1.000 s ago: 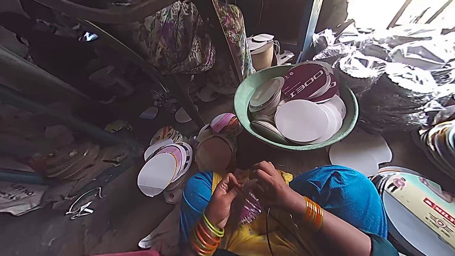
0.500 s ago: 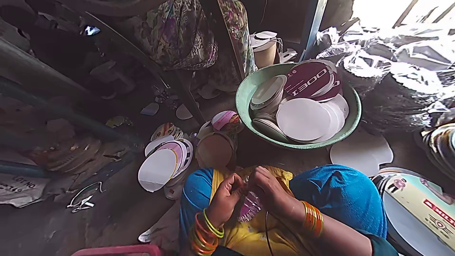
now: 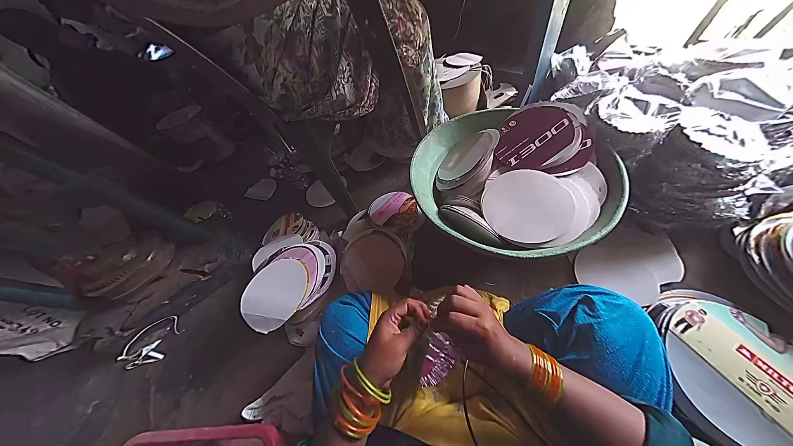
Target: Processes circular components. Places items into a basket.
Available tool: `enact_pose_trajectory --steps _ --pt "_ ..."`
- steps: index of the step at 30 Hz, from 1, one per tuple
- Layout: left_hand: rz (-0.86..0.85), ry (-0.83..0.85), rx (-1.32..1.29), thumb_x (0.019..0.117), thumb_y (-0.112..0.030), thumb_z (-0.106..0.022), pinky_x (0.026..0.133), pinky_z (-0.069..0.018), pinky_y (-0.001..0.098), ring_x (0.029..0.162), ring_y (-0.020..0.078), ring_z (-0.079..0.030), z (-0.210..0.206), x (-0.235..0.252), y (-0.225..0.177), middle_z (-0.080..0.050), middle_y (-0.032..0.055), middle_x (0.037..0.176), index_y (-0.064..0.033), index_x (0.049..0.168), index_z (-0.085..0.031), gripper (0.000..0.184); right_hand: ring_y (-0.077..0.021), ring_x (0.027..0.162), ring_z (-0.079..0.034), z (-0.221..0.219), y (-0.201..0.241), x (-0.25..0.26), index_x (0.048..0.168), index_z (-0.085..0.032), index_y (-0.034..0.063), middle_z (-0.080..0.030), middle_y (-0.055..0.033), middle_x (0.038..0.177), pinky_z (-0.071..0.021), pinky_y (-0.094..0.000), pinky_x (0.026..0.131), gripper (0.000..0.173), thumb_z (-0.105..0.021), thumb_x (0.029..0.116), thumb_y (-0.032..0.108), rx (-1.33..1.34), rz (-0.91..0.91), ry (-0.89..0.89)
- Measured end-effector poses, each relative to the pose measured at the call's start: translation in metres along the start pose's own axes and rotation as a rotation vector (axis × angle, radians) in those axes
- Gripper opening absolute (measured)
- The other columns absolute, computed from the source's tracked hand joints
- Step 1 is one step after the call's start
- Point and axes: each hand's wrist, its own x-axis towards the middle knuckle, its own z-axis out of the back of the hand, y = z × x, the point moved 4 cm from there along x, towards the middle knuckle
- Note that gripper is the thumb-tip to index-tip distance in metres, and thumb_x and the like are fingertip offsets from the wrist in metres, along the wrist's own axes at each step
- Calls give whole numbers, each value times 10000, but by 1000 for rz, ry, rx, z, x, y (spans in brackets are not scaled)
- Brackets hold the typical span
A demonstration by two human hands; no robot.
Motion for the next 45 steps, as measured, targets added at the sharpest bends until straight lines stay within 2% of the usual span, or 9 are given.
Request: enact_pose_trajectory --steps 9,14,19,26,32,35,37,40,45 --pt "96 -28 407 929 -48 -629 724 -483 159 768 -21 -577 23 23 -12 -622 -40 834 -33 877 -658 62 -204 799 -601 4 7 2 834 -668 101 -664 -55 818 -444 -335 714 165 -562 961 91 -115 71 54" --pt "138 -67 690 957 -120 -646 756 -489 295 776 90 -579 44 44 -6 -619 50 835 19 936 -660 141 -229 818 -626 4 6 1 841 -677 90 -681 -68 837 -477 -352 742 139 -572 931 74 -173 101 113" --pt "284 -151 405 973 -20 -623 515 -412 166 543 11 -513 24 38 -20 -624 -25 697 -23 893 -615 80 -257 944 -657 -4 17 8 893 -725 133 -693 -70 941 -527 -404 826 152 -602 972 90 -213 95 299" --pt "36 -283 96 879 24 -632 675 -570 194 696 11 -658 -14 10 7 -690 -48 761 -33 885 -665 67 -299 850 -650 -4 5 11 894 -715 -30 -631 -216 942 -560 -393 706 61 -661 907 -5 123 -222 157" --pt "-119 -367 -100 912 69 -568 788 -581 191 811 -14 -675 -29 1 19 -712 -108 840 -132 893 -668 226 -114 859 -564 -3 -16 2 826 -650 -49 -601 -94 834 -455 -213 784 105 -652 907 18 416 -480 -94" --pt "-427 -315 252 928 -183 -705 838 -548 119 888 -94 -650 -29 -1 19 -708 -145 904 -137 908 -695 51 -32 842 -534 -4 -19 -2 826 -637 -13 -556 -21 854 -444 -159 756 112 -629 925 39 492 -595 -150" --pt "-572 -321 515 946 -304 -687 835 -517 95 869 -84 -630 -30 -1 15 -688 -67 856 -81 871 -689 235 -18 818 -529 -5 -15 -3 803 -615 18 -534 1 848 -448 -151 728 122 -624 924 34 527 -658 -180" --pt "-554 -303 670 888 -264 -683 790 -514 112 808 -30 -640 -31 1 7 -692 18 794 -34 804 -687 246 -10 804 -525 -6 -13 -3 796 -592 49 -519 23 846 -452 -156 718 132 -614 924 33 556 -755 -201" --pt "-472 -121 358 921 -168 -683 809 -556 135 873 -61 -653 -16 11 -13 -694 -106 901 -127 903 -634 66 -73 1014 -628 8 -21 5 1187 -660 -70 -676 -122 1149 -516 -240 903 257 -547 1000 64 586 -564 104"
